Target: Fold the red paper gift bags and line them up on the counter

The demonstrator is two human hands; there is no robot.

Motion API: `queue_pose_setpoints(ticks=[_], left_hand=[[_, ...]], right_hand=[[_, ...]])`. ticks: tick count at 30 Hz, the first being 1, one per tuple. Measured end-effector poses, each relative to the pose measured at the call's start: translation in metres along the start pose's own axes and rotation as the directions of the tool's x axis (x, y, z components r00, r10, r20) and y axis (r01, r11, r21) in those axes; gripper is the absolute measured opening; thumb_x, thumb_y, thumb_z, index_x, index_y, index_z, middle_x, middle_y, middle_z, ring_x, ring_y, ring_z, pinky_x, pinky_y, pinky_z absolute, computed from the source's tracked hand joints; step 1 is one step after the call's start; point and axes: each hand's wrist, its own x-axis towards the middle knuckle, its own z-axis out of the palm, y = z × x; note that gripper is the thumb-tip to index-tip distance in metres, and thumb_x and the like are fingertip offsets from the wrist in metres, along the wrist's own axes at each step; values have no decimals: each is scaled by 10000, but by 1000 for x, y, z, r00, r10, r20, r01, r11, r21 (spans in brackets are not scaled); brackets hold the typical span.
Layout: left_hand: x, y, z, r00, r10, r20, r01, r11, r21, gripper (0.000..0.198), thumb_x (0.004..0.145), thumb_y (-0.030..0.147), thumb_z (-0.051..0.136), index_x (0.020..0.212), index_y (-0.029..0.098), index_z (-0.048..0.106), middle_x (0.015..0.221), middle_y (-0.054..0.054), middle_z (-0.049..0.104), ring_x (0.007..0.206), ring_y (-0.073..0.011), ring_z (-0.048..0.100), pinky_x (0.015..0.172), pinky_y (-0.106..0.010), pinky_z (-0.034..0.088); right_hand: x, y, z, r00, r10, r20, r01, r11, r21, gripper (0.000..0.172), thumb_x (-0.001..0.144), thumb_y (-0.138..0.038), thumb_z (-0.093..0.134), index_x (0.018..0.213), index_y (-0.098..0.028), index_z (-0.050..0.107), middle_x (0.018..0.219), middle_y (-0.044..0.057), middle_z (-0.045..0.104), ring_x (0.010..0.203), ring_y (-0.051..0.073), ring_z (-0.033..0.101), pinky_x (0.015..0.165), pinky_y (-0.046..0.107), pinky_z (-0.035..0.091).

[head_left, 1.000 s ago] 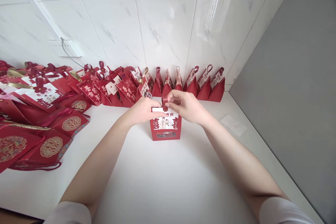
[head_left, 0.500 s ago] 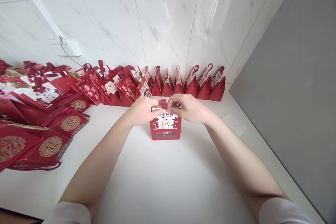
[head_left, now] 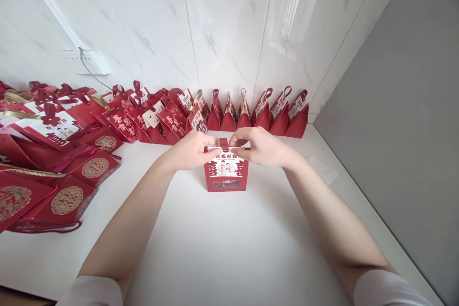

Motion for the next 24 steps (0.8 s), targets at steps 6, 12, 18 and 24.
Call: queue_pose_setpoints(ticks=[6,12,18,24], left_hand=[[-1,4,-1,1000,1,27,1,997,-76,174,816,266,571,715,144,641,660,9,636,581,-89,550,480,-180,370],[0,3,-1,1000,-10,24,12,999,-49,187,798,288,569,727,135,652,667,-5,646,588,-104,562,479,-187,373],[0,1,1,998,45,-31,-43,996,73,164,760,262,574,672,139,638,536,36,482,496,-68,381,454,-211,260],[1,-1,-1,1000,17,2,-17,998,57,177,779,278,565,714,144,661,547,37,472,501,-71,358,462,-219,252]], right_hand=[[-2,-2,-2,1000,-13,0,13,999,-31,56,820,-177,571,833,-190,625,867,28,693,785,164,633,643,265,439],[-1,-3,-2,1000,-30,2,30,999,-42,48,814,-177,563,816,-187,610,844,26,672,725,148,601,599,258,415],[2,-3,4,998,-55,-34,52,996,-78,51,741,-145,567,776,-182,569,829,16,641,677,132,556,556,242,373],[2,-1,5,994,-102,-27,99,991,-85,81,743,-127,543,798,-182,564,830,16,631,698,135,549,589,246,368]])
